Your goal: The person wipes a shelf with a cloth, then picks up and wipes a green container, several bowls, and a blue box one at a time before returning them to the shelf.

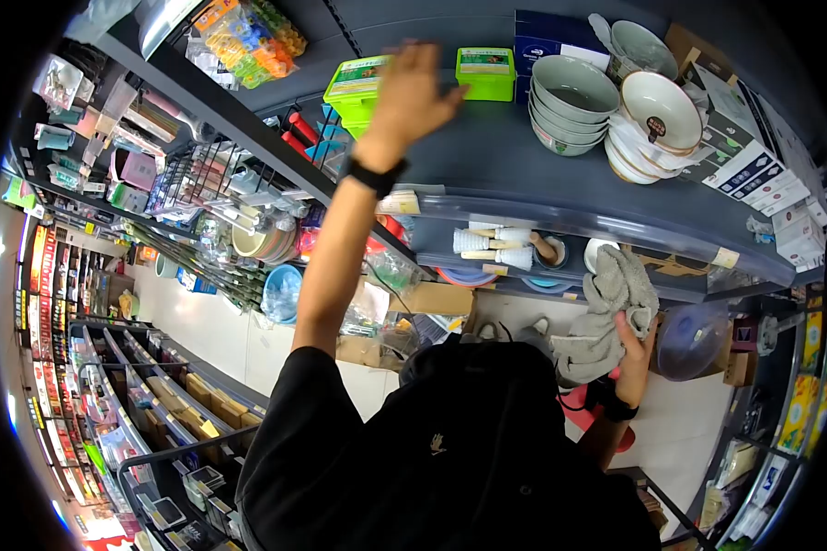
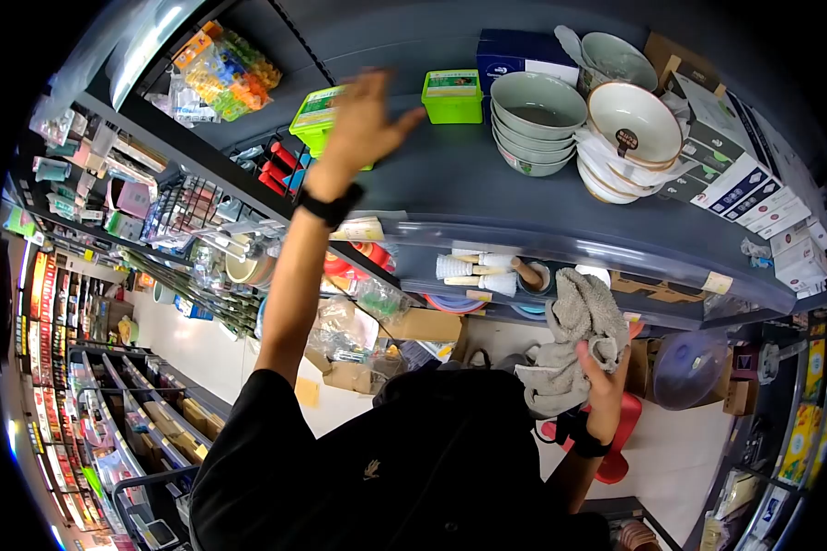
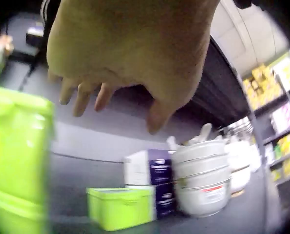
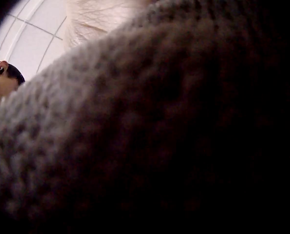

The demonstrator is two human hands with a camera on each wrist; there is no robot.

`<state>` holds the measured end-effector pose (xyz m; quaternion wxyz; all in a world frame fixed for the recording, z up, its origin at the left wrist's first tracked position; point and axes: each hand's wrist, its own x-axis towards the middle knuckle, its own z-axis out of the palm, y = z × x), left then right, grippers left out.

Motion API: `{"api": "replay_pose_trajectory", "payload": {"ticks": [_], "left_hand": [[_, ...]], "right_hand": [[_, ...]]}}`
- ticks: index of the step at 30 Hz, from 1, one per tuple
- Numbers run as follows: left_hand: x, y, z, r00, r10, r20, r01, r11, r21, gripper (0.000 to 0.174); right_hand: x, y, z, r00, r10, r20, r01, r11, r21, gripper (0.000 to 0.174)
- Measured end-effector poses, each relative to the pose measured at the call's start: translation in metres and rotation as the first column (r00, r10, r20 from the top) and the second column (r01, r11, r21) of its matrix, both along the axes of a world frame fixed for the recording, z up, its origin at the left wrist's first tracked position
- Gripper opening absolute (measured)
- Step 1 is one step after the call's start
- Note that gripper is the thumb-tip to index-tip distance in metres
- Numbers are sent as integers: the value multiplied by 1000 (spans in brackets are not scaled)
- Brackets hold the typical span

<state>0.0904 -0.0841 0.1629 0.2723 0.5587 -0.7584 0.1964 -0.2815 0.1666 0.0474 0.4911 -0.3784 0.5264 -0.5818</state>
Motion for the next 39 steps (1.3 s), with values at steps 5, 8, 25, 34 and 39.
{"api": "replay_pose_trajectory", "payload": {"ticks": [5,8,25,34,39], "left_hand": [[-43,-102,-40,990,56,130,-107,895,433,98],[-45,-125,-35,995,-39,95,-20,830,557,105],[-27,115,0,310,-474,-824,839,544,3,100],[-45,171,-11,373,-590,-716,715,675,-184,83],[-42,173,-11,459,-558,-691,663,733,-151,82]], "right_hand": [[3,3,23,985,109,-132,-118,991,-56,62],[-1,14,24,985,59,-163,-72,994,-77,55],[11,-40,37,895,274,352,-66,861,-504,69],[118,-68,166,658,89,-748,-595,669,-445,41],[135,-73,148,932,235,-278,-316,901,-299,30]]}}
